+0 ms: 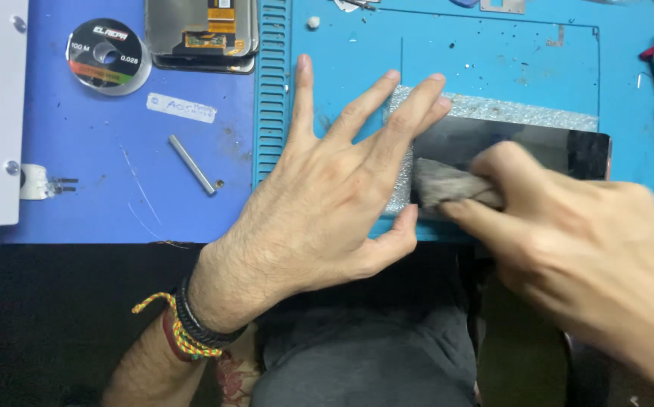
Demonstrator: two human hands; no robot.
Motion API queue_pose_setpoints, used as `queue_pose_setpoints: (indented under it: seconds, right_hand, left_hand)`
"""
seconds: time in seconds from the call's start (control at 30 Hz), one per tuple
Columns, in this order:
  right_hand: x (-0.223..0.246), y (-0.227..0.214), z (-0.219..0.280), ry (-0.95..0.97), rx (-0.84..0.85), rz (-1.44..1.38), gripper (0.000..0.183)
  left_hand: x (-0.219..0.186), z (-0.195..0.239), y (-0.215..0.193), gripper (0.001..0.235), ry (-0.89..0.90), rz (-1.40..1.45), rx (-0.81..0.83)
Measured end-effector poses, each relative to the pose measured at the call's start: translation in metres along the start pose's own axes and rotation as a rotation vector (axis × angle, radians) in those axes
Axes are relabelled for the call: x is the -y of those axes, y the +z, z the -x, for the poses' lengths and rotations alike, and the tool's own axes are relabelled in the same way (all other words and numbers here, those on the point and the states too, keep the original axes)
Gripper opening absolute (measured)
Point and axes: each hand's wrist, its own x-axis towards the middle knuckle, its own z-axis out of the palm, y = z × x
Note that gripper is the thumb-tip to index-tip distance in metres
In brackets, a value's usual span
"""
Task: Cleaning a smartphone screen with a cloth and liquid to remove residue
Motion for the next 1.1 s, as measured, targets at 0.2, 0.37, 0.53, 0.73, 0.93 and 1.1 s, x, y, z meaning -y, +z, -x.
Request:
queue_pose_setpoints:
  seconds: [0.2, 0.37, 0.53, 0.73, 0.93, 1.1]
  right_hand:
    - [-0.002, -0.008, 0.015, 0.139, 0.149, 0.136, 0.040]
    - [-0.008, 0.002, 0.010, 0.056, 0.061, 0.070, 0.036]
    - [-0.007, 0.006, 0.018, 0.192, 0.063, 0.056, 0.043]
    - [-0.003, -0.010, 0.021, 0.188, 0.178, 0.233, 0.021]
    - [-0.003, 0.001, 0.012, 0.032, -0.041, 0.229, 0.014]
    - [-0.007, -0.011, 0.016, 0.204, 0.177, 0.244, 0.044]
  left_hand:
    - [-0.001, -0.002, -0.001, 0.081, -0.006, -0.023, 0.016]
    - [0.000, -0.003, -0.001, 0.082, -0.004, -0.025, 0.030]
    - [0.000, -0.003, -0.002, 0.081, 0.003, -0.013, 0.040]
    - [0.001, -0.003, -0.002, 0.081, -0.001, -0.001, 0.028]
    - [-0.002, -0.004, -0.001, 0.084, 0.004, 0.000, 0.045]
    - [-0.001, -0.004, -0.002, 0.082, 0.002, 0.003, 0.039]
